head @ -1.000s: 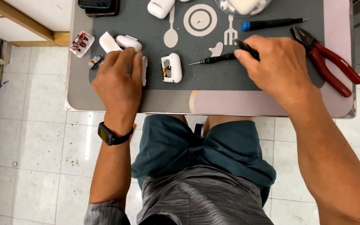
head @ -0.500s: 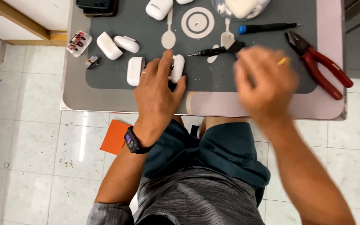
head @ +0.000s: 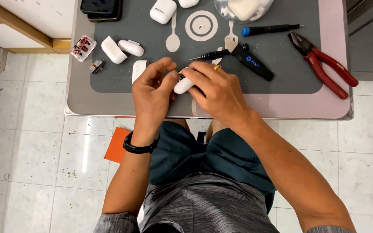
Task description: Disassembling and reassembling internal components of an electronic device using a screwdriver
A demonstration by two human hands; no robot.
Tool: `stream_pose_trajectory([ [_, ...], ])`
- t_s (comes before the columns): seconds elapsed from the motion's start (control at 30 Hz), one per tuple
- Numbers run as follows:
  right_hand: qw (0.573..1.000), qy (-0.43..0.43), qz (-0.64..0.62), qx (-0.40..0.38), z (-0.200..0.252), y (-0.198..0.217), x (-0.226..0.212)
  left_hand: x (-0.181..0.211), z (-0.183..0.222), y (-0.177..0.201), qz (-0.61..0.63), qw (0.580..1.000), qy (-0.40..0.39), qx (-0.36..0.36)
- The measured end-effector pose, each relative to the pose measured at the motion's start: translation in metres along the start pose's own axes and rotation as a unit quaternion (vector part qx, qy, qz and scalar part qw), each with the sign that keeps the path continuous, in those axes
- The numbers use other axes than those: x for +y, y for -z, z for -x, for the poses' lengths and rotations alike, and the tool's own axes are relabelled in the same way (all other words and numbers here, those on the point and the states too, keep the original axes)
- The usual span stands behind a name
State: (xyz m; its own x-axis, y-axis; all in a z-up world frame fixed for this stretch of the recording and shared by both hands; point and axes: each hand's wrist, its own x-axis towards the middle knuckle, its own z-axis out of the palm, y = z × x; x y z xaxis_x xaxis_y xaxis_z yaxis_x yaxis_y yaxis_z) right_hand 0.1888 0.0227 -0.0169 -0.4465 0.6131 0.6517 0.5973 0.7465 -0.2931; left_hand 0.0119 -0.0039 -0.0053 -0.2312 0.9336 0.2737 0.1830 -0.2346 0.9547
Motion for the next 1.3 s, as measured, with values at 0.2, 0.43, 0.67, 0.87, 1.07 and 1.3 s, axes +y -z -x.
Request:
stream_pose_trajectory([
  [0.2, 0.946, -0.15, -0.286, 0.032, -0.008, 0.007, -0.005, -0.021, -0.004, 0.004, 0.187, 0.978, 0.079, -0.046],
  [0.43, 0.796, -0.281, -0.528, -0.092, -0.014, 0.023, -0.013, -0.012, -0.006, 0.007, 0.211, 0.97, 0.065, -0.099],
  [0.67, 0.791, -0.303, -0.525, -0.088, -0.005, 0.019, -0.006, -0.008, -0.004, 0.008, 0.229, 0.967, 0.066, -0.086],
  [0.87, 0.803, -0.31, -0.509, -0.015, -0.007, 0.019, -0.012, -0.007, 0.0, 0.004, 0.203, 0.977, 0.047, -0.044],
  [1.07, 0.813, -0.318, -0.487, 0.019, 0.008, 0.001, 0.0, -0.007, 0.007, -0.002, 0.141, 0.99, 0.009, 0.01],
  [1.3, 0.821, -0.296, -0.488, 0.024, 0.003, 0.009, -0.011, -0.003, 0.009, -0.001, 0.142, 0.99, -0.011, 0.011],
])
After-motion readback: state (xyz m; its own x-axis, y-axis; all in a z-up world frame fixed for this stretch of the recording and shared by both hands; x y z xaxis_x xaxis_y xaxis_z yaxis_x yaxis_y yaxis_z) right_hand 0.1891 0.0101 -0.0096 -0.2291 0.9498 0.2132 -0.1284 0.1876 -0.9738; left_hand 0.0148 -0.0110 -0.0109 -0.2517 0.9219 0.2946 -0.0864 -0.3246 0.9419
